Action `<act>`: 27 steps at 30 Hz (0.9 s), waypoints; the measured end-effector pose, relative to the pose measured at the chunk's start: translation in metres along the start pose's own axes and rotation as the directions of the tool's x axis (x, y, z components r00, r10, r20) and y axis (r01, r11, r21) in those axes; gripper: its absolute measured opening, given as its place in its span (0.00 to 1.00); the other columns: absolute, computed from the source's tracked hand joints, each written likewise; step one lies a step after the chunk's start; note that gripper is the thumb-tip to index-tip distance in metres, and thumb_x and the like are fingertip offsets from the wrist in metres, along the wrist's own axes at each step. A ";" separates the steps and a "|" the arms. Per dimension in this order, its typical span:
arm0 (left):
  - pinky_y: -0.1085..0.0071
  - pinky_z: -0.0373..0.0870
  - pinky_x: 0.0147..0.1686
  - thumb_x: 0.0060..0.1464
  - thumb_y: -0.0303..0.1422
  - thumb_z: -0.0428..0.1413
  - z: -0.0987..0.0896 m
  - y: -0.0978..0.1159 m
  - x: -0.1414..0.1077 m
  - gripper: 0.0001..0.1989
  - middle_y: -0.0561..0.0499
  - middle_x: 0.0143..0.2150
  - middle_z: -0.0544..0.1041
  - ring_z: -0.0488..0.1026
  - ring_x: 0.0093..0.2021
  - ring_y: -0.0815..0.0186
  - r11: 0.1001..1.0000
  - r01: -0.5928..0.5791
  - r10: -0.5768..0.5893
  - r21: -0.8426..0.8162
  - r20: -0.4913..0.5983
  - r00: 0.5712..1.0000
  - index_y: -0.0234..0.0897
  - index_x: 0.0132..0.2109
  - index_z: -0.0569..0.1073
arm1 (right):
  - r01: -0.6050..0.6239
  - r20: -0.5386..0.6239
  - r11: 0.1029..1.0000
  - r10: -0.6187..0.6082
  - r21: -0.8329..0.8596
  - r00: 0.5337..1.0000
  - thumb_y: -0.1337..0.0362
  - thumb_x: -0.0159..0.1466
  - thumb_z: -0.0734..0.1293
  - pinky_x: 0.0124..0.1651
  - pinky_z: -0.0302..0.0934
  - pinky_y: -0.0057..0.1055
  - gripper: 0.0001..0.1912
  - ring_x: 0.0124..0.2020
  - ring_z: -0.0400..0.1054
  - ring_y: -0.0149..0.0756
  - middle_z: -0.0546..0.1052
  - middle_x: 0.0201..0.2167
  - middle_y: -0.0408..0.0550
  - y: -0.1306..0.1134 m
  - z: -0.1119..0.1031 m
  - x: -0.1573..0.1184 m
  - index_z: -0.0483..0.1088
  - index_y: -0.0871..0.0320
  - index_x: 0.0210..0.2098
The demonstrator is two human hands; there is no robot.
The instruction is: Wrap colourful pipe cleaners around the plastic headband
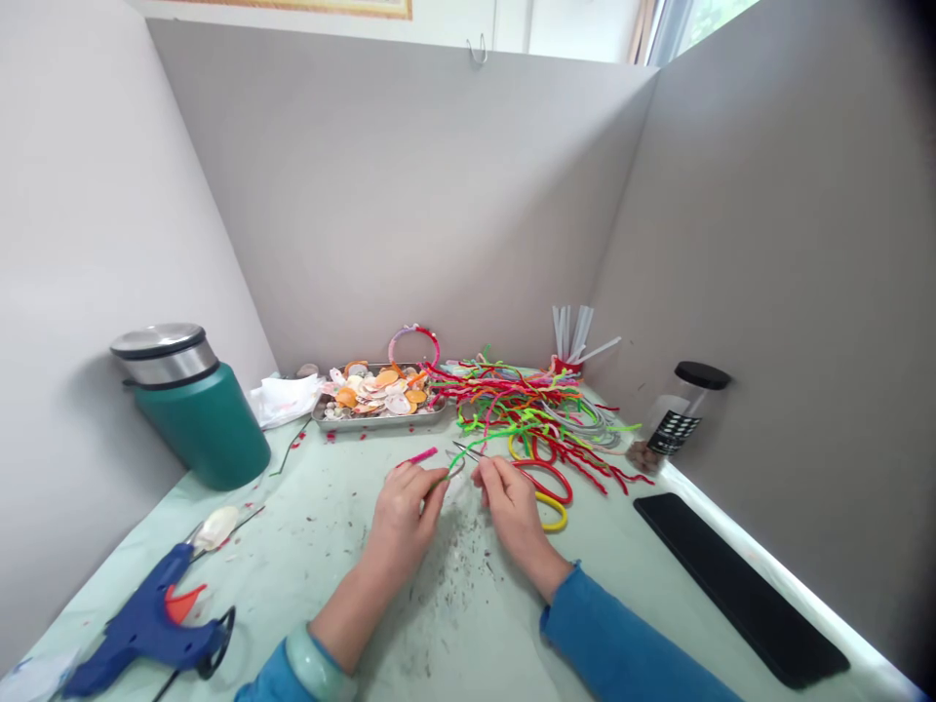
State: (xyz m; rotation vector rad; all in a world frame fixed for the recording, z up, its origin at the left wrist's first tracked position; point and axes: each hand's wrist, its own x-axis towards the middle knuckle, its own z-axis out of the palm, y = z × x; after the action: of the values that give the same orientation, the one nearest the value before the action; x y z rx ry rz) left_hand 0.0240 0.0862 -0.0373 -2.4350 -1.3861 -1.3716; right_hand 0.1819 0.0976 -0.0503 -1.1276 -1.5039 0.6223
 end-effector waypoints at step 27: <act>0.73 0.66 0.29 0.56 0.30 0.51 -0.005 0.007 0.002 0.08 0.51 0.28 0.73 0.70 0.29 0.68 0.972 0.151 -0.153 -0.182 0.003 0.988 0.35 0.36 0.74 | 0.247 0.334 0.967 -0.211 -0.066 0.919 0.66 0.64 0.60 0.31 0.55 0.28 0.11 0.28 0.62 0.32 0.68 0.25 0.44 -0.009 0.006 -0.007 0.70 0.57 0.27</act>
State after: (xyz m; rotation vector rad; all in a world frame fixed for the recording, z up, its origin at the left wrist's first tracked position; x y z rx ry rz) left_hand 0.0265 0.0815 -0.0304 -2.4693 -1.5388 -1.6103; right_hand 0.1733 0.0886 -0.0476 -0.9385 -1.9419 0.5893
